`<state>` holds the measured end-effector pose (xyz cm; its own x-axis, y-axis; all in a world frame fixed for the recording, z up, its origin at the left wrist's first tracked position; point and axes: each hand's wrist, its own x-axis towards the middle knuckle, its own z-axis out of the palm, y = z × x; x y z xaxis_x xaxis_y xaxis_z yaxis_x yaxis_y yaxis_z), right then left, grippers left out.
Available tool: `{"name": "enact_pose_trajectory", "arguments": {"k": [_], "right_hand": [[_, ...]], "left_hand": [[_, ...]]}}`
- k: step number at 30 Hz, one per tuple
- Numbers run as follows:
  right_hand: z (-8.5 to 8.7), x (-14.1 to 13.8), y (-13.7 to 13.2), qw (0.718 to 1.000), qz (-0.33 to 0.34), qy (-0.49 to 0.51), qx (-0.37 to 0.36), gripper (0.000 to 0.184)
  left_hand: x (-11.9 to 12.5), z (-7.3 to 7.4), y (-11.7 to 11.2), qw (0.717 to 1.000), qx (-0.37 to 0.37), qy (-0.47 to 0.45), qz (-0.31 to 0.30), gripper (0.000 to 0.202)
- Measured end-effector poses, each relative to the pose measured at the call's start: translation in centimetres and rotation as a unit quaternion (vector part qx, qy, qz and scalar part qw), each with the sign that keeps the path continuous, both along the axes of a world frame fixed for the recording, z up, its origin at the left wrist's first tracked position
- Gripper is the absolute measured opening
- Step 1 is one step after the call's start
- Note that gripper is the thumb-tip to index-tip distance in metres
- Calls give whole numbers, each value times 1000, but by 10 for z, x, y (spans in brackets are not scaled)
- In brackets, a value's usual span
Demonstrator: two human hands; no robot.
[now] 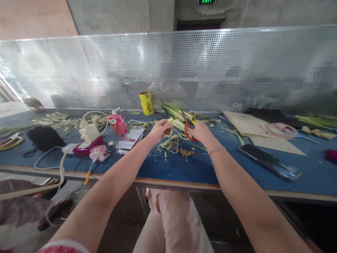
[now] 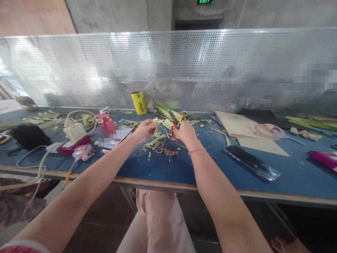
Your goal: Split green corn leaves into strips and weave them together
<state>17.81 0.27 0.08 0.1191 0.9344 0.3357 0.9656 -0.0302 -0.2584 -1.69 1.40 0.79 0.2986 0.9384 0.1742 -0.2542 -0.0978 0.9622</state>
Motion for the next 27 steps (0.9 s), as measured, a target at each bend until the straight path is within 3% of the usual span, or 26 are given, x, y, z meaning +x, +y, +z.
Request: {"name": "enact_pose_trajectory", "arguments": {"k": [2,8,10,15,18,23,27], "right_hand": [[4,3,0,1000,-23,0,-9,41],[8,5,-4,988,-44,-54,-137,33],[5,7,-4,991,-42,-40,-118,36],[1,12,0,999,-36,32,21,36],[3,5,3,983,62,148,86,32],[8,-13,-7,904,290,276,152,35],[10,-18,-16,887,347,277,128,28]], "left_hand": [[0,-1,0,1000,2,10,4,35],[2,-2,2,1000,6,24,14,34],[2,-3,1,1000,1,27,13,34],[4,0,-5,999,-15,46,22,36],[4,0,-8,998,-8,68,8,30],[2,-5,-4,995,23,90,-42,21],[3,-5,-4,995,30,93,-36,18]]}}
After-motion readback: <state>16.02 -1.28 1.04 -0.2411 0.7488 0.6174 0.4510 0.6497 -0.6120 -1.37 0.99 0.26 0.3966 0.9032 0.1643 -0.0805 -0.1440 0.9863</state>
